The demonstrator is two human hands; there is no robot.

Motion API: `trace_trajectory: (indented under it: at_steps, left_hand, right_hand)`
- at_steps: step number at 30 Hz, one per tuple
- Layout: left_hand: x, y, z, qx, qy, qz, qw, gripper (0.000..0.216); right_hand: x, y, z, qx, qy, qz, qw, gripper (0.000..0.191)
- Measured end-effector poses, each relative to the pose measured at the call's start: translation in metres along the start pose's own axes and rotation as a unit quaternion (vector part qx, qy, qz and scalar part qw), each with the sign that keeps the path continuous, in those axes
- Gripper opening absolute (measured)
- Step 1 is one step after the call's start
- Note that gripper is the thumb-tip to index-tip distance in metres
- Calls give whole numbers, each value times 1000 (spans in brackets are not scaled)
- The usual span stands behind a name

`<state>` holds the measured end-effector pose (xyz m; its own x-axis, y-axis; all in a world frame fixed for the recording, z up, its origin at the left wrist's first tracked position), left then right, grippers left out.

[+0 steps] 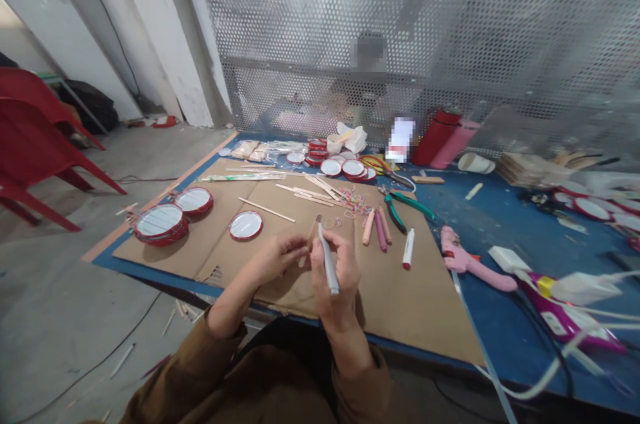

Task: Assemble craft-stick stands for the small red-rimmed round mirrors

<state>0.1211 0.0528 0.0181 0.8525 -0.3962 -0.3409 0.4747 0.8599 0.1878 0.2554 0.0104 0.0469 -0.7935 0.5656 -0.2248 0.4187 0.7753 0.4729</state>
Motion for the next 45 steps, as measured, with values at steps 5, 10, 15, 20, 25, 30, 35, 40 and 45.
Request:
trace_trajectory:
  at_steps: [5,10,15,20,25,30,35,40,45]
  left_hand:
    - [0,0,2,0,5,-1,1000,22]
    - [-1,-1,3,-12,13,1,1000,20]
    - [0,-1,0,-20,21,1,1000,22]
    - [1,1,1,-9,17,0,1000,20]
    - [1,0,-2,-20,11,2,1000,19]
    - [2,1,0,-10,13,-5,1000,19]
    - [1,1,0,-13,32,-1,999,21]
    - [1,1,0,-24,24,-4,999,21]
    - [0,1,4,-17,31,-3,999,20]
  right_hand:
    - [0,-1,2,10,4,3,1000,25]
    - [3,0,2,15,-11,-18,1000,27]
    - [1,-1,3,17,7,2,1000,26]
    - [2,0,3,12,7,6,1000,28]
    - [3,1,5,15,1,4,1000,28]
    - [2,0,10,15,12,11,1000,28]
    - [6,0,10,29,-3,-23,999,29]
    - [2,-1,3,10,1,-3,1000,26]
    - [1,0,2,5,0,6,1000,27]
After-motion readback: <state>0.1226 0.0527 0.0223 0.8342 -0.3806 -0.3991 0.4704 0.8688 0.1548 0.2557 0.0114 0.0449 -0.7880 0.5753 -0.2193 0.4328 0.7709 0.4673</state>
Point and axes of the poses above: each hand's wrist, its own y-axis towards the middle knuckle, its own x-axis out of the palm, z = x × y, the point moved 8 cm from there along y, towards the middle knuckle, and after that the axes turned 11 degrees about x, right-handed, at the moved point
